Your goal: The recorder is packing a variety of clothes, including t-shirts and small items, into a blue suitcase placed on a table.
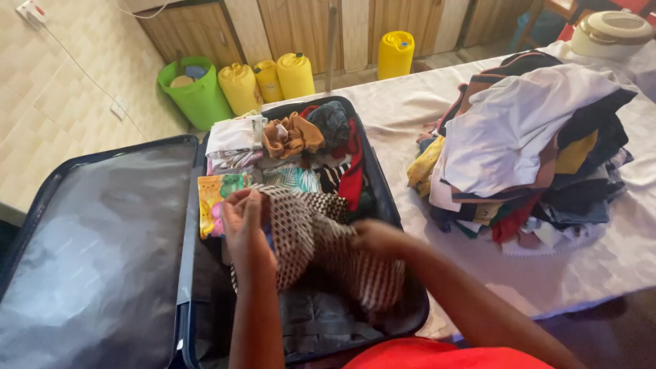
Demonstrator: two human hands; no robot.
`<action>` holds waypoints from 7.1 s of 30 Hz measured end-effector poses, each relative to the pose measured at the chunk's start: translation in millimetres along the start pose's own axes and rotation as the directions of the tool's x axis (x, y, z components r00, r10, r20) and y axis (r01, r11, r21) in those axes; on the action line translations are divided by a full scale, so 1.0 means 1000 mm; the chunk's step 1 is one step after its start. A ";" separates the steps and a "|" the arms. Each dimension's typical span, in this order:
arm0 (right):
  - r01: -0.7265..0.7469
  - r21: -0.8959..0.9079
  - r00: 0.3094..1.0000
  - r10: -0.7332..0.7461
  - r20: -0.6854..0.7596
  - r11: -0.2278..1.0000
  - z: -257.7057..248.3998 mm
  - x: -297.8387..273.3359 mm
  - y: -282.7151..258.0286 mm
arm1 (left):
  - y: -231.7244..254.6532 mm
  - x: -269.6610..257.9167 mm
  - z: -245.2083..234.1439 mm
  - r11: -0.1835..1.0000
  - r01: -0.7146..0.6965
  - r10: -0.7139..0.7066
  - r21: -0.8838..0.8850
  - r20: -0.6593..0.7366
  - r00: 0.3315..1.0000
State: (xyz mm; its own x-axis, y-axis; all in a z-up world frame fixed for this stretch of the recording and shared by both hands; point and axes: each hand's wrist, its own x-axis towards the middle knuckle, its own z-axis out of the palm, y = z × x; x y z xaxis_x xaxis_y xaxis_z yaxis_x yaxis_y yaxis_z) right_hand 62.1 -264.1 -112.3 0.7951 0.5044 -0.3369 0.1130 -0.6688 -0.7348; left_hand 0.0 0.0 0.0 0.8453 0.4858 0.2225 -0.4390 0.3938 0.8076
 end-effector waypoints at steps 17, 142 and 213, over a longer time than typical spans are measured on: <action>0.207 0.978 0.953 -0.219 -0.207 -0.026 -0.083 -0.073 -0.119 | -0.184 -0.065 -0.028 0.755 0.650 -0.482 -0.092 0.593 0.644; 0.483 0.377 0.841 -0.298 -0.452 0.790 -0.040 -0.028 -0.055 | -0.096 -0.052 0.025 0.544 0.780 -0.633 -0.310 0.459 0.624; 0.193 0.966 0.880 -0.404 -0.249 -0.173 -0.083 -0.053 -0.030 | -0.159 0.013 -0.079 0.803 0.547 -0.593 0.238 0.234 0.770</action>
State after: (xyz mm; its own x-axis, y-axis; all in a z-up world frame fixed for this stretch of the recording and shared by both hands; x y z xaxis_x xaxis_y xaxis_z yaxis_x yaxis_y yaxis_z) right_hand 65.7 -316.5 -23.9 0.8024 0.5785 0.1468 -0.4413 0.7407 -0.5065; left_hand 56.7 5.2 -168.5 0.9827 -0.0419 -0.1803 0.1820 0.3963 0.8999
